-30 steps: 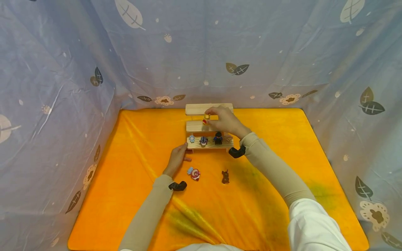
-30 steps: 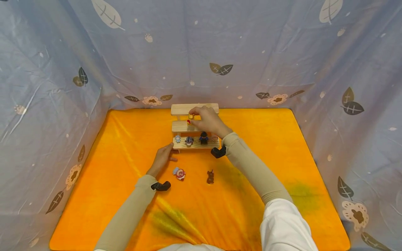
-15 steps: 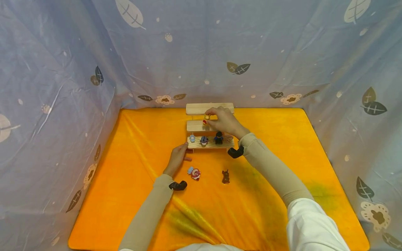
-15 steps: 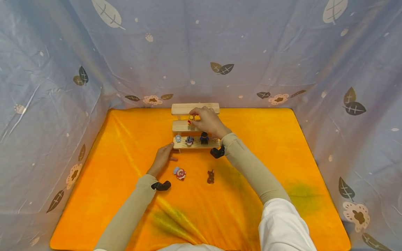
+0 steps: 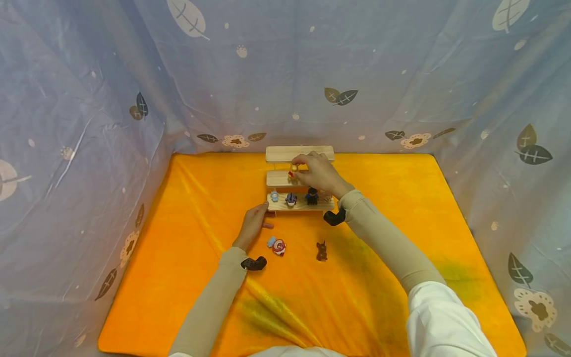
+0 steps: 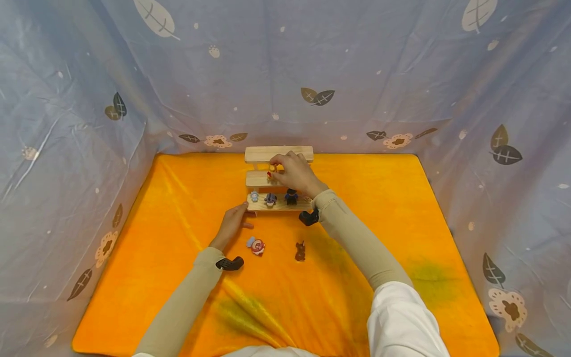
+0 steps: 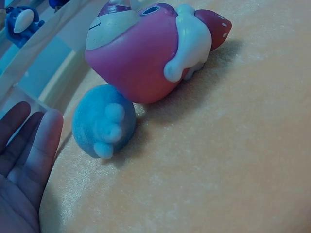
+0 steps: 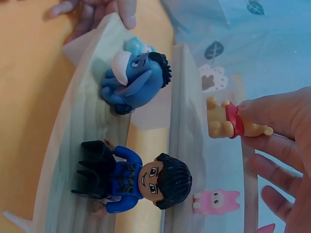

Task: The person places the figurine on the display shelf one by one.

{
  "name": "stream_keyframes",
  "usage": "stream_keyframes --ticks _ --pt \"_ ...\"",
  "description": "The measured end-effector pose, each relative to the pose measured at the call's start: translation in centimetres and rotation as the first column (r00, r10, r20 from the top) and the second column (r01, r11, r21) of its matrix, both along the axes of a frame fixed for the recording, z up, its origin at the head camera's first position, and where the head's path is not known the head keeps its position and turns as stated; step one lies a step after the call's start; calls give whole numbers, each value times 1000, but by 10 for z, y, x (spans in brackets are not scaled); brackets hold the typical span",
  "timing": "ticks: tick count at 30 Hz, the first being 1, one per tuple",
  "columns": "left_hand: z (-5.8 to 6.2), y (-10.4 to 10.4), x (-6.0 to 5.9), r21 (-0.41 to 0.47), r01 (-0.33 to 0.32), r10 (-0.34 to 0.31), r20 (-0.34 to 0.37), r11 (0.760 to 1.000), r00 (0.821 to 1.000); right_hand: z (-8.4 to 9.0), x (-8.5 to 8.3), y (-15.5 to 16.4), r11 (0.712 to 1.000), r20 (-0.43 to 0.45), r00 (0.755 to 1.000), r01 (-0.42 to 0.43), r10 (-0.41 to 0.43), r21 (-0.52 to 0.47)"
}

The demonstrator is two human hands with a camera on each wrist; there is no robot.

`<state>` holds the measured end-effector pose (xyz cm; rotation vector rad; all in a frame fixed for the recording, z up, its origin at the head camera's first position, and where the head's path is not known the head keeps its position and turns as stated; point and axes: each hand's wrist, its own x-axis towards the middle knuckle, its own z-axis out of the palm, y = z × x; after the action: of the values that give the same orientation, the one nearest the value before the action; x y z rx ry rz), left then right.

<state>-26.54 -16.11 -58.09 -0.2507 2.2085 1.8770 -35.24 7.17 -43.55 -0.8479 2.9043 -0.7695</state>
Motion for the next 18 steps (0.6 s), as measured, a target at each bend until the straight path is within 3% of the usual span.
stream_keyframes --ticks 18 --pt "0 1 0 -11 -3 3 -2 1000 1000 -5 2 -2 999 -35 999 0 2 44"
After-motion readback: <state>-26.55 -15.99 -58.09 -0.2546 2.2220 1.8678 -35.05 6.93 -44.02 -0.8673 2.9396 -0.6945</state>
